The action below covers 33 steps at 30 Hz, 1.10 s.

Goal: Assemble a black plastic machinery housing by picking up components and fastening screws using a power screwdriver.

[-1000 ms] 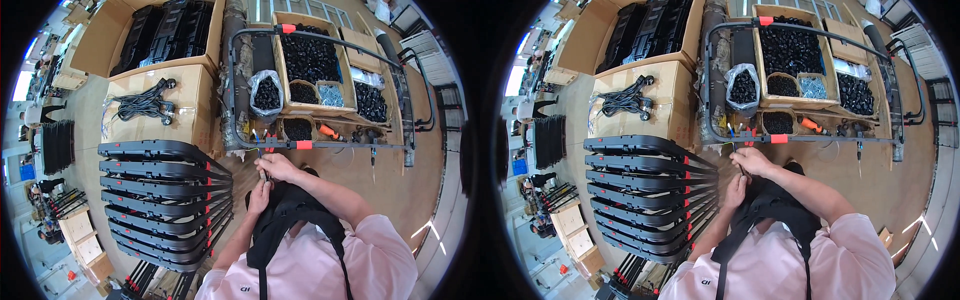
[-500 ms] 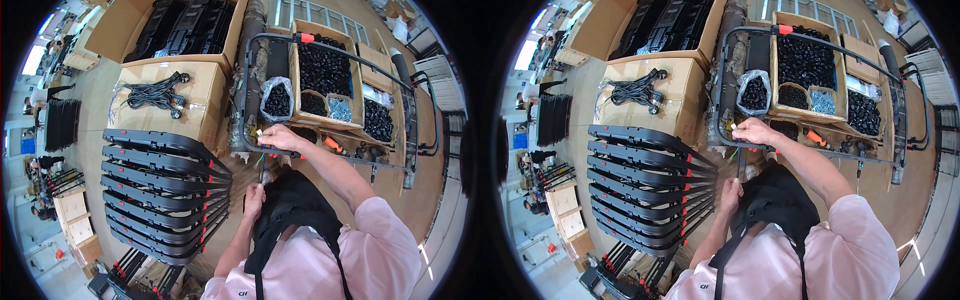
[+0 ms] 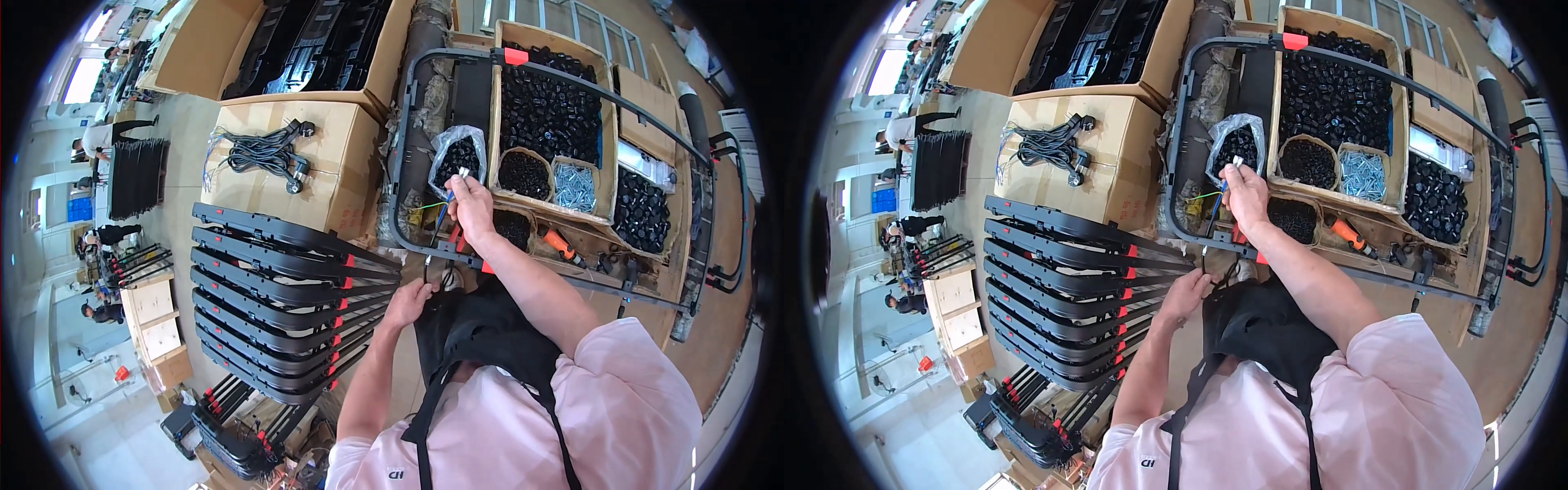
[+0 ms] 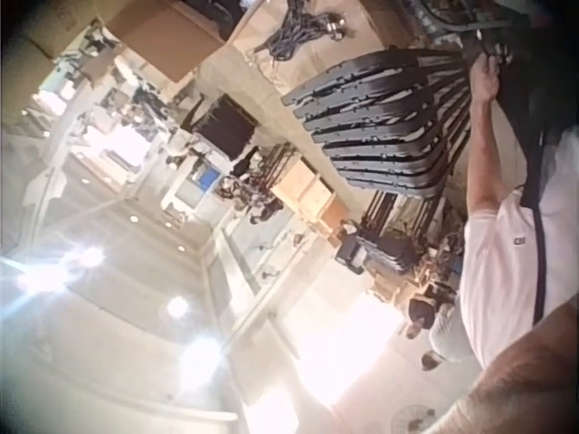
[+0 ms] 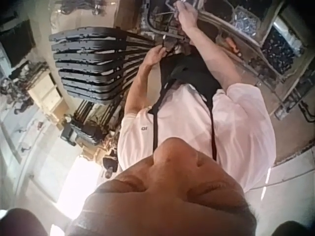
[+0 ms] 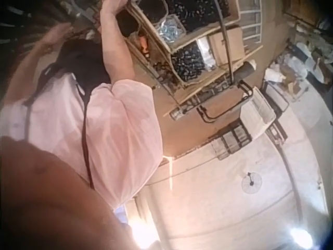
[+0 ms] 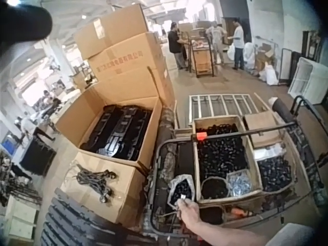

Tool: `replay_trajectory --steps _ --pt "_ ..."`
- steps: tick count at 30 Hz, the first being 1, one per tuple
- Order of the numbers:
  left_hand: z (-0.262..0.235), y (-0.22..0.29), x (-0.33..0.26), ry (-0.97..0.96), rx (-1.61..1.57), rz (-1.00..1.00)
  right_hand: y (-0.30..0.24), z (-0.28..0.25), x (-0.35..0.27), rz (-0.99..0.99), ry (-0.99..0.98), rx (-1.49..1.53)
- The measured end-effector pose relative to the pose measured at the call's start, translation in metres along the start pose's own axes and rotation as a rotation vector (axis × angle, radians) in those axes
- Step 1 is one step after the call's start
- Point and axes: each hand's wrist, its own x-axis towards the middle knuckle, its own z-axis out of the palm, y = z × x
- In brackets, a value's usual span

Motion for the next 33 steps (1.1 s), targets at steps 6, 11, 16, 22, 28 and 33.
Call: replay_trajectory --steps 6,11,16,22,28,33 --pt "-0.031 0.009 0.012 -0.177 -0.282 0.059 -0.031 -0.002 0.032 -0.002 -0.065 -0.299" --pt "-0.043 0.015 0.032 -0.277 -0.454 -0.026 -0.041 0.007 0.052 -0.097 -0.117 -0.21" --pt "-0.007 -0.012 0.05 -0.213 -0.991 0.015 -0.021 -0.026 0.033 -0.392 0.003 -0.639" --pt "0.014 -0.014 0.054 -0.112 -1.094 0.087 -0.014 0.002 0.013 0.019 -0.125 -0.733" --pt "0.021 -0.007 0.051 -0.1 -1.244 0.143 -0.023 0.037 0.022 -0.091 -0.208 -0.851" --pt "0.023 -0.005 0.049 -0.039 -1.183 0.132 -0.02 0.05 0.021 -0.124 -0.188 -0.872"
